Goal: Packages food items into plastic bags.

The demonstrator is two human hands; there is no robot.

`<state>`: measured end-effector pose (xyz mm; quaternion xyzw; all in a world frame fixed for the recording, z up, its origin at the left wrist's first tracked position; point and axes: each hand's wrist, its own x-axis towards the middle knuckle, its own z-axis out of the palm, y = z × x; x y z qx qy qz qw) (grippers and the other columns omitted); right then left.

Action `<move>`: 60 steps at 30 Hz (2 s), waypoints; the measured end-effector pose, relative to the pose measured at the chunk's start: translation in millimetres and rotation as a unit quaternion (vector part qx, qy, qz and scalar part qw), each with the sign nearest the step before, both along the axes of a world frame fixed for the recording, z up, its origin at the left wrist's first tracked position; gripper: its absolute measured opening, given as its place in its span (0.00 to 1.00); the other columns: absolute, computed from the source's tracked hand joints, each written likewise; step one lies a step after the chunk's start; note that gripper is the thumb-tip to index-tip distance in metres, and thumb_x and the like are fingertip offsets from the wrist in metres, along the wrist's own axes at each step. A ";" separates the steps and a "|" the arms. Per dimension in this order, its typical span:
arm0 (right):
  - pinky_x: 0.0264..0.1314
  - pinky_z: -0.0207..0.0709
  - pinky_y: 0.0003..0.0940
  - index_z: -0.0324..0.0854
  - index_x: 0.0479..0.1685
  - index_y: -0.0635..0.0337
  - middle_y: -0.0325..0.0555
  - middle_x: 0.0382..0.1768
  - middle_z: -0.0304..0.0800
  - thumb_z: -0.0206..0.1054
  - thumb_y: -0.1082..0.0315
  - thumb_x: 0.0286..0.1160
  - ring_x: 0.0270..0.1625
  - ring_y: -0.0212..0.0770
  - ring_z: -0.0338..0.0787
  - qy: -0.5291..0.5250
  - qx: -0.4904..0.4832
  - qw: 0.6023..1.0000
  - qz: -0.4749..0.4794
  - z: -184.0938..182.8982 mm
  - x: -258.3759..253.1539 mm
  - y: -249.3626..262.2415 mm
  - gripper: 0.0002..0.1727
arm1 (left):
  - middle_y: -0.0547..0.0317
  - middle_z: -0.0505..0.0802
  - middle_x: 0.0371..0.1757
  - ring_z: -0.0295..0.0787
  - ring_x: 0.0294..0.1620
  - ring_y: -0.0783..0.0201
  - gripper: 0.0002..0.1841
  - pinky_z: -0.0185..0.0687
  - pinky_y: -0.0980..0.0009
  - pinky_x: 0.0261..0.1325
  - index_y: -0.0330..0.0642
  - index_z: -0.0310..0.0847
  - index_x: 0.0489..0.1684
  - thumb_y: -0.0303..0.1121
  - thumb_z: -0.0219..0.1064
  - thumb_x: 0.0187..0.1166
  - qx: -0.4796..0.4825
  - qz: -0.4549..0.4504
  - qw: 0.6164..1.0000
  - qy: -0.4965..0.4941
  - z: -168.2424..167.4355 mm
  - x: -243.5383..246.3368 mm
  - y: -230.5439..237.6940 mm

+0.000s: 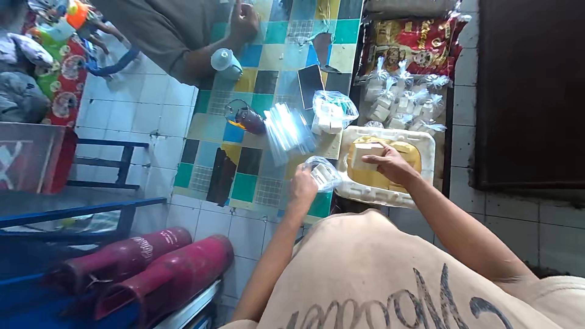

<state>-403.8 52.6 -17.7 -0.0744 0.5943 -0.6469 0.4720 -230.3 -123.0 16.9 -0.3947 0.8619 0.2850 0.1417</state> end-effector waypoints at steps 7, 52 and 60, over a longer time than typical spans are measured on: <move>0.52 0.87 0.43 0.84 0.59 0.69 0.55 0.42 0.95 0.78 0.76 0.66 0.43 0.43 0.94 0.330 -0.025 0.933 0.138 8.3 60.9 -64.6 0.20 | 0.30 0.73 0.82 0.73 0.79 0.35 0.21 0.69 0.43 0.78 0.30 0.80 0.72 0.21 0.64 0.81 0.090 -0.027 0.988 0.119 1.1 15.6 -23.0; 0.74 0.73 0.59 0.79 0.69 0.76 0.71 0.61 0.87 0.65 0.72 0.84 0.67 0.64 0.87 0.344 0.171 0.824 0.418 51.9 38.9 -86.6 0.20 | 0.40 0.75 0.83 0.87 0.65 0.40 0.29 0.85 0.41 0.60 0.43 0.68 0.85 0.20 0.59 0.81 0.154 0.035 0.975 0.156 3.9 16.5 -3.0; 0.64 0.83 0.52 0.81 0.72 0.66 0.64 0.60 0.89 0.57 0.72 0.90 0.55 0.55 0.92 0.142 0.299 0.849 0.412 -38.6 -84.7 7.8 0.18 | 0.43 0.62 0.91 0.95 0.33 0.63 0.24 0.94 0.67 0.37 0.52 0.74 0.82 0.26 0.57 0.88 0.179 0.111 0.970 0.117 10.0 25.3 4.0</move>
